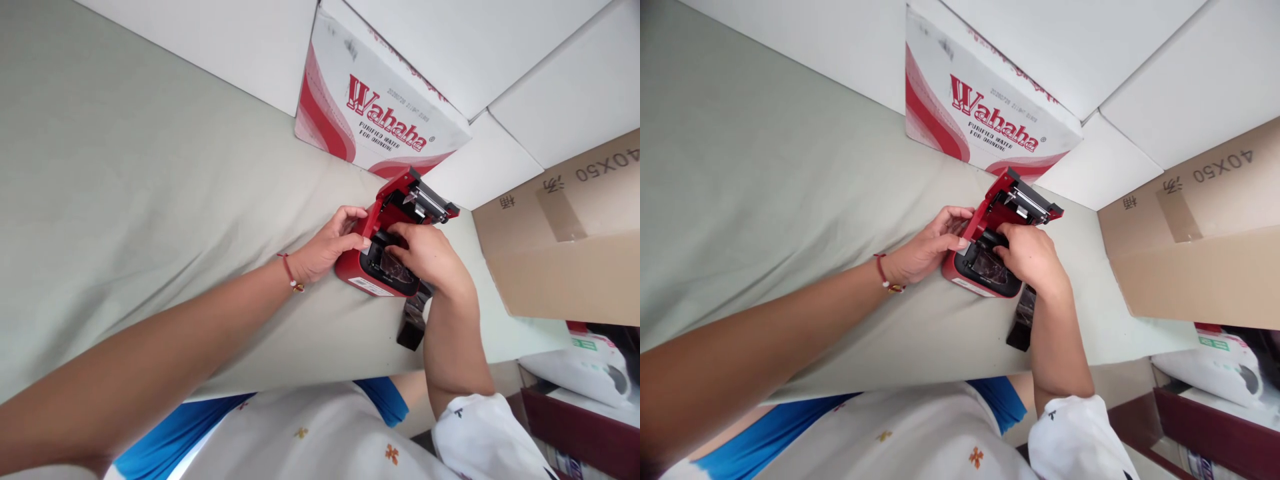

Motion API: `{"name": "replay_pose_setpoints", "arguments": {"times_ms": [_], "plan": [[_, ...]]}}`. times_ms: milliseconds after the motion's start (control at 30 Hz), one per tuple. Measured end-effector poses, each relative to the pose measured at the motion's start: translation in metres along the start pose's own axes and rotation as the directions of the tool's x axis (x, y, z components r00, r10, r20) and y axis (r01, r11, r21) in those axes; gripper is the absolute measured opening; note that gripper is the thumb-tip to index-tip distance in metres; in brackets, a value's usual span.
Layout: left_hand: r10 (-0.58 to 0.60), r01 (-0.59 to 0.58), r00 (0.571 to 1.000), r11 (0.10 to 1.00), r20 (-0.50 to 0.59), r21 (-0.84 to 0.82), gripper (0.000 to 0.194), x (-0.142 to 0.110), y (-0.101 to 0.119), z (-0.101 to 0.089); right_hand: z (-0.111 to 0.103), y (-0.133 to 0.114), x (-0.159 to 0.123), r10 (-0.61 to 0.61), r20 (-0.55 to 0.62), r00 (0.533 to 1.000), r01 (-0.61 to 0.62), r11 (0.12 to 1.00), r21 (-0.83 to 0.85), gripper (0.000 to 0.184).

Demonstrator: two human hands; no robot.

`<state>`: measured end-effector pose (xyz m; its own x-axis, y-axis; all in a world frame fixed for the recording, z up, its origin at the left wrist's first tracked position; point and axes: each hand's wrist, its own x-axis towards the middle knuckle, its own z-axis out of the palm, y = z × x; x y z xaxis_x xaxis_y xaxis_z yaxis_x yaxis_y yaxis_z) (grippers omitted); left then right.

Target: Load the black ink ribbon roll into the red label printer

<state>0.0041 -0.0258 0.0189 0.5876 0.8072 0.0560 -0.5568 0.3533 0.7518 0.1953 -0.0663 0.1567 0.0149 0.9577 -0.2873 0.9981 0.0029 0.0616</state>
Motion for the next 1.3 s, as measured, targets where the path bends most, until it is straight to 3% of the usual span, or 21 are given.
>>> {"name": "replay_pose_setpoints", "arguments": {"times_ms": [100,233,367,467,533,667,833,900,1033,1300], "plan": [[-0.007,0.007,1.000,1.000,-0.001,-0.004,0.054,0.000,0.001,0.000,0.007,0.006,-0.006,0.014,-0.069,0.997,0.001,0.977,0.214,0.033],[-0.008,0.008,1.000,1.000,-0.011,-0.010,0.054,-0.001,0.002,0.000,0.014,0.012,-0.025,0.012,-0.157,0.988,0.071,0.856,0.512,0.032],[-0.018,0.018,1.000,1.000,-0.006,-0.016,0.055,-0.001,0.002,0.001,0.025,0.031,-0.061,0.082,-0.252,0.964,0.156,0.595,0.789,0.039],[-0.028,0.028,1.000,1.000,-0.002,-0.001,0.056,-0.001,0.004,0.001,0.040,0.057,-0.089,0.274,-0.325,0.905,0.219,0.354,0.909,0.050],[-0.026,0.026,1.000,1.000,-0.005,0.013,0.055,-0.001,0.005,0.001,0.053,0.073,-0.099,0.394,-0.277,0.877,0.170,0.284,0.944,0.056],[-0.042,0.042,0.999,0.999,-0.015,0.018,0.059,-0.002,0.006,0.001,0.080,0.083,-0.103,0.426,-0.145,0.893,-0.034,0.385,0.922,0.054],[-0.025,0.026,0.999,0.998,-0.023,0.053,0.062,-0.001,0.005,-0.002,0.099,0.074,-0.098,0.361,-0.059,0.931,-0.106,0.419,0.902,0.061],[-0.016,0.017,1.000,0.998,-0.022,0.061,0.064,-0.001,0.004,-0.003,0.101,0.076,-0.097,0.379,-0.080,0.922,-0.117,0.469,0.875,0.068],[-0.021,0.023,1.000,0.997,-0.019,0.069,0.063,-0.001,0.005,-0.003,0.102,0.093,-0.095,0.431,-0.168,0.886,-0.175,0.648,0.741,0.066],[-0.007,0.008,1.000,0.998,-0.005,0.059,0.059,-0.001,0.004,-0.004,0.114,0.111,-0.091,0.377,-0.164,0.911,-0.193,0.745,0.639,0.063]]}}
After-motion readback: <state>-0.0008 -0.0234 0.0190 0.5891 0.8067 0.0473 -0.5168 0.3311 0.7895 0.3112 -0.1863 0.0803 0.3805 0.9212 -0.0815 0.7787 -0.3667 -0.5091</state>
